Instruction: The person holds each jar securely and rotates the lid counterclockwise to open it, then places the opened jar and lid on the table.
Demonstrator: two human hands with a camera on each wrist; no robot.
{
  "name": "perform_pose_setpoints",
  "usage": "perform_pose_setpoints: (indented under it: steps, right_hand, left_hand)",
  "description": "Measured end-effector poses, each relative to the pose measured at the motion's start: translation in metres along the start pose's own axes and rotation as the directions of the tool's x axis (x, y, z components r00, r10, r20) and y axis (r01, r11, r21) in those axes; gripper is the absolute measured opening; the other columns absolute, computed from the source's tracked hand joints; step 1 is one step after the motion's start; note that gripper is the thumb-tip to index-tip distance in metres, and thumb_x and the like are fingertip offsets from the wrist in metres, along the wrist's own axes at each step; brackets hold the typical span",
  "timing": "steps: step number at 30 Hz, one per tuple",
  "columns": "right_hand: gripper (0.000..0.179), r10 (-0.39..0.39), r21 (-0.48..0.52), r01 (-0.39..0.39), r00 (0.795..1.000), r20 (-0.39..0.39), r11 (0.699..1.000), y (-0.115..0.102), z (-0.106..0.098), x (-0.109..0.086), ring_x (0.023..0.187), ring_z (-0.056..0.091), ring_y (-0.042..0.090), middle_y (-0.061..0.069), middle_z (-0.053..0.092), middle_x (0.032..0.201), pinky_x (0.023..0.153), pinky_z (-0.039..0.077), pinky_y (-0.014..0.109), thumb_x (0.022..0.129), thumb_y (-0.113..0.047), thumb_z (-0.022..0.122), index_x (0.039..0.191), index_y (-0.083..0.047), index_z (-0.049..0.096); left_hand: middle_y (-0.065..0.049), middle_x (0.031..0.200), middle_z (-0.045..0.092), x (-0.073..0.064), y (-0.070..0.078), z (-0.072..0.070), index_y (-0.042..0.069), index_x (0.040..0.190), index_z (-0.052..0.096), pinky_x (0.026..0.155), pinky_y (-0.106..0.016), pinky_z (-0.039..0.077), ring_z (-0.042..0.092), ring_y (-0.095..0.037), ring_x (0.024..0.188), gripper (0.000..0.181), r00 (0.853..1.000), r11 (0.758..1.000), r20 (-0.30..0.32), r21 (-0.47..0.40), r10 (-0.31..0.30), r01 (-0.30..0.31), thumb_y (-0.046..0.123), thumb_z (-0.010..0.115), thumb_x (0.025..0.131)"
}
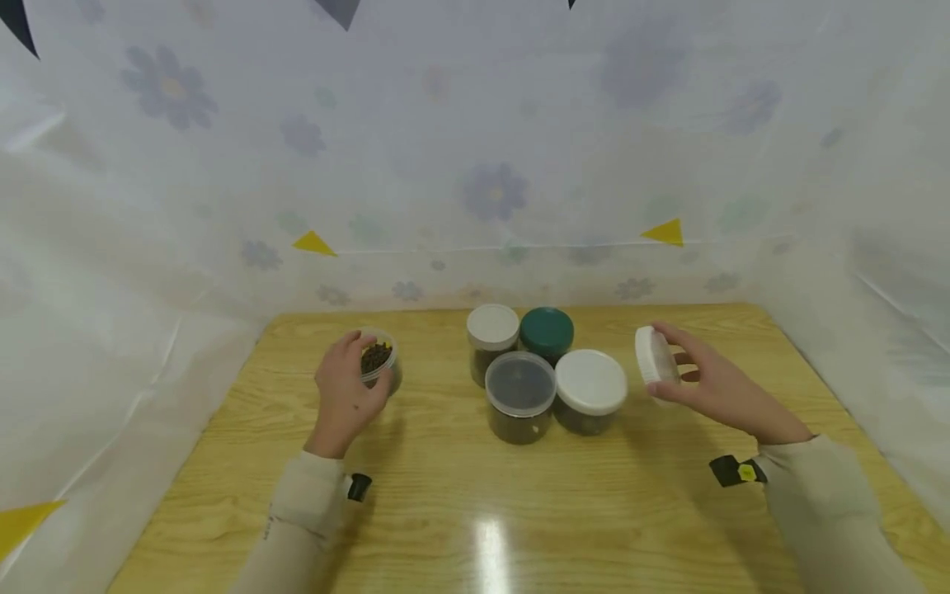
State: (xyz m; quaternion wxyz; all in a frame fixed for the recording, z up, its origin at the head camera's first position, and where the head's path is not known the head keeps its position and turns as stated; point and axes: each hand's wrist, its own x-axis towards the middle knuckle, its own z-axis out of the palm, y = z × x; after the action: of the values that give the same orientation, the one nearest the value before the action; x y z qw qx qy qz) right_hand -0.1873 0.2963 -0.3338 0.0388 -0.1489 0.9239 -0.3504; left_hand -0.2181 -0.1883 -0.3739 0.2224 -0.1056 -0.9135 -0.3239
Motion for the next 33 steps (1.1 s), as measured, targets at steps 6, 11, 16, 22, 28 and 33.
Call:
perform_pose_setpoints:
  steps: [6,11,16,22,28,33]
  right_hand:
    - [0.092,0.038,-0.113,-0.039,0.999,-0.012,0.993,0.034,0.0,0.021,0.121,0.049,0.049,0.033,0.032,0.152,0.084,0.051,0.056,0.091,-0.038,0.071,0.158,-0.005,0.018]
    - [0.096,0.076,-0.244,-0.082,0.997,-0.034,0.966,0.061,0.01,0.039,0.12,0.047,0.058,0.042,0.036,0.144,0.086,0.046,0.066,0.085,-0.043,0.075,0.153,0.004,0.026]
    - [0.095,0.09,-0.389,-0.105,0.994,-0.057,0.915,0.074,0.021,0.052,0.115,0.049,0.061,0.043,0.042,0.138,0.089,0.043,0.07,0.079,-0.044,0.076,0.148,0.006,0.034]
    - [0.091,0.158,-0.416,-0.151,0.987,-0.017,0.897,0.077,0.023,0.064,0.118,0.039,0.068,0.043,0.037,0.14,0.088,0.041,0.073,0.082,-0.045,0.073,0.148,0.004,0.033]
    - [0.087,0.192,-0.451,-0.172,0.981,-0.002,0.876,0.083,0.02,0.076,0.114,0.041,0.068,0.043,0.041,0.136,0.085,0.043,0.072,0.082,-0.043,0.071,0.145,0.005,0.034]
    - [0.087,0.218,-0.431,-0.203,0.976,-0.013,0.879,0.092,0.023,0.083,0.114,0.041,0.065,0.042,0.04,0.136,0.084,0.042,0.071,0.081,-0.041,0.069,0.146,0.005,0.032]
  left_hand:
    - [-0.026,0.146,0.045,-0.005,0.011,-0.002,-0.003,0.132,0.055,0.105,-0.063,0.041,0.047,-0.044,0.131,0.045,0.993,0.995,0.096,-0.083,0.065,-0.058,0.015,0.066,0.093]
    - [-0.022,0.146,0.047,-0.012,0.018,0.0,0.0,0.133,0.056,0.105,-0.061,0.043,0.046,-0.042,0.135,0.043,0.982,0.994,0.177,-0.095,0.066,-0.049,0.017,0.065,0.094]
    - [-0.022,0.15,0.044,-0.017,0.021,-0.001,0.0,0.141,0.047,0.11,-0.06,0.039,0.042,-0.04,0.139,0.049,0.978,0.99,0.199,-0.134,0.056,-0.029,0.019,0.061,0.098]
    - [-0.021,0.151,0.04,-0.021,0.021,-0.006,0.003,0.148,0.036,0.107,-0.06,0.041,0.045,-0.04,0.136,0.057,0.989,0.979,0.147,-0.206,0.034,-0.003,0.016,0.061,0.098]
    - [-0.019,0.155,0.035,-0.028,0.019,-0.001,0.006,0.153,0.029,0.106,-0.063,0.04,0.042,-0.042,0.138,0.064,0.981,0.971,0.194,-0.234,-0.003,0.05,0.021,0.06,0.099]
    - [-0.019,0.158,0.03,-0.033,0.022,0.007,0.007,0.154,0.027,0.107,-0.062,0.041,0.041,-0.044,0.138,0.067,0.969,0.966,0.247,-0.249,-0.012,0.075,0.024,0.061,0.099]
